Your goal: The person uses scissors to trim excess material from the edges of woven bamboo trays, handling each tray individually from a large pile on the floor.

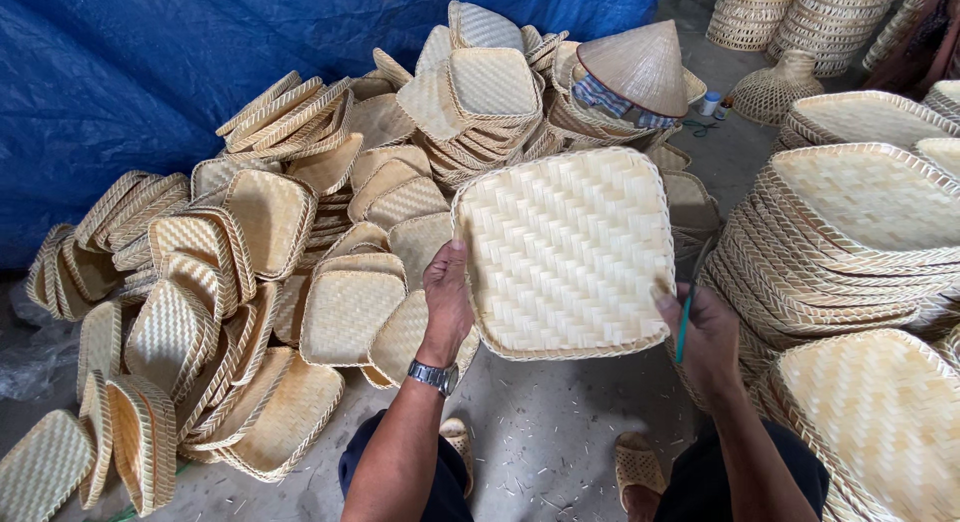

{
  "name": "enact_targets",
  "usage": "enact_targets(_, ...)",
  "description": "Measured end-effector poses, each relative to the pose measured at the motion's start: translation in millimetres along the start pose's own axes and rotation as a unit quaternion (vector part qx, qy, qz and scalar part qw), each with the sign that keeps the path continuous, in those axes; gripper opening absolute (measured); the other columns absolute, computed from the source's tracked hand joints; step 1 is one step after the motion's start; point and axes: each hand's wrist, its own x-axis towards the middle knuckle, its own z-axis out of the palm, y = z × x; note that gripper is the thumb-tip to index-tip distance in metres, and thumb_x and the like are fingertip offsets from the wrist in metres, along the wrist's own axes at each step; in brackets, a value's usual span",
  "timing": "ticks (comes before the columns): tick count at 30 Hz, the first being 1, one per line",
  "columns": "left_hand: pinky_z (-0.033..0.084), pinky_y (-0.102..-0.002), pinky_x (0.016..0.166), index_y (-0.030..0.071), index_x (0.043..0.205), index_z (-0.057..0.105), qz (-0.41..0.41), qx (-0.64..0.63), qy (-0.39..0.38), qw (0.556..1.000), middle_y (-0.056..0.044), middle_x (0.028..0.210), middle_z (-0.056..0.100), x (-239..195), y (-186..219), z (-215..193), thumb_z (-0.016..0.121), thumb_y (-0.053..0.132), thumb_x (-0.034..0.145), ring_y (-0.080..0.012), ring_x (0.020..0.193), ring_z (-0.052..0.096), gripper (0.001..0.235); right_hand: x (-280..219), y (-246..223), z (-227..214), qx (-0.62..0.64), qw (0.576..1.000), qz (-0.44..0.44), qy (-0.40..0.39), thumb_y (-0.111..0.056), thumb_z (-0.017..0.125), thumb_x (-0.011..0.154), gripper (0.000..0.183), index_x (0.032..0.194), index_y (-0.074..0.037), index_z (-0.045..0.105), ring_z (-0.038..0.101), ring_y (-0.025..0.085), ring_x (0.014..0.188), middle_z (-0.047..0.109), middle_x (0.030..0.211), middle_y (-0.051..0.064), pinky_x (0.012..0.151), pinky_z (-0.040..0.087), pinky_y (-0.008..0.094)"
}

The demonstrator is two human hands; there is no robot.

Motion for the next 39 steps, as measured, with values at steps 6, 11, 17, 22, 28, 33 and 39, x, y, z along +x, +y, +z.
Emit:
enact_targets(6,0.043,-0.026,0.087,-0.004,0.135,0.061,0.037,0.137,-0.019,0.990,-0.005,0.117,0.064,-7.5,-6.1,-0.1,0.057,0.023,0.111,-0.0112,0.101,0.053,0.037,20.2,6.5,-12.6,0.009,0.999,-0.038,0.015,-0.017,0.071,0.095,0.020,0.109,-0.004,0.069,0.059,0.006,0.077,0.068,0.088,0.000,0.066,0.050,0.026)
enact_targets(11,0.026,-0.048,0.125,-0.006,0.157,0.032,0.295,0.530,-0.087,0.790,-0.029,0.161,0.036,-35.7,36.5,29.3,0.064,0.034,0.101,-0.0427,0.152,0.032,0.076,15.5,-5.5,-1.7,-0.105,0.984,-0.146,0.004,-0.017,0.076,0.087,0.020,0.100,-0.005,0.066,0.059,0.013,0.072,0.066,0.081,0.005,0.065,0.050,0.033)
enact_targets(17,0.029,-0.053,0.118,-0.001,0.144,0.048,0.368,0.655,-0.171,0.637,-0.028,0.147,0.049,-50.6,44.8,74.3,0.077,0.051,0.078,-0.0427,0.139,0.043,0.089,-24.4,-40.7,23.7,-0.154,0.984,-0.047,-0.070,-0.026,0.079,0.087,0.031,0.085,-0.002,0.061,0.047,0.015,0.059,0.058,0.066,0.016,0.055,0.046,0.038)
enact_targets(22,0.049,-0.048,0.096,0.000,0.129,0.061,0.297,0.641,-0.169,0.687,-0.019,0.112,0.066,-49.9,32.6,76.3,0.082,0.060,0.070,-0.0372,0.109,0.060,0.087,-37.6,-61.9,14.9,-0.114,0.985,-0.044,-0.123,-0.027,0.080,0.086,0.036,0.082,0.000,0.058,0.043,0.012,0.062,0.058,0.065,0.017,0.056,0.046,0.036)
enact_targets(28,0.055,-0.045,0.080,0.002,0.116,0.068,0.264,0.602,-0.162,0.736,-0.013,0.093,0.067,-52.6,30.8,71.6,0.084,0.049,0.075,-0.0314,0.087,0.066,0.064,-40.8,-67.9,10.2,-0.127,0.979,-0.064,-0.147,-0.031,0.082,0.086,0.039,0.082,-0.001,0.058,0.045,0.016,0.057,0.058,0.066,0.016,0.055,0.046,0.037)
enact_targets(33,0.054,-0.043,0.073,0.001,0.109,0.072,0.301,0.544,-0.147,0.769,-0.014,0.091,0.067,-55.6,34.9,75.4,0.082,0.033,0.086,-0.0309,0.079,0.064,0.040,-34.6,-58.4,12.5,-0.133,0.978,-0.076,-0.143,-0.031,0.082,0.084,0.039,0.080,-0.001,0.058,0.046,0.015,0.055,0.057,0.064,0.015,0.053,0.044,0.038)
enact_targets(39,0.056,-0.042,0.080,0.002,0.132,0.066,0.308,0.519,-0.157,0.782,-0.017,0.100,0.069,-45.7,38.2,79.6,0.079,0.023,0.092,-0.0322,0.087,0.067,0.047,-14.3,-57.3,4.7,-0.129,0.976,-0.104,-0.139,-0.022,0.082,0.085,0.029,0.083,-0.001,0.062,0.054,0.005,0.065,0.068,0.069,0.006,0.056,0.051,0.030)
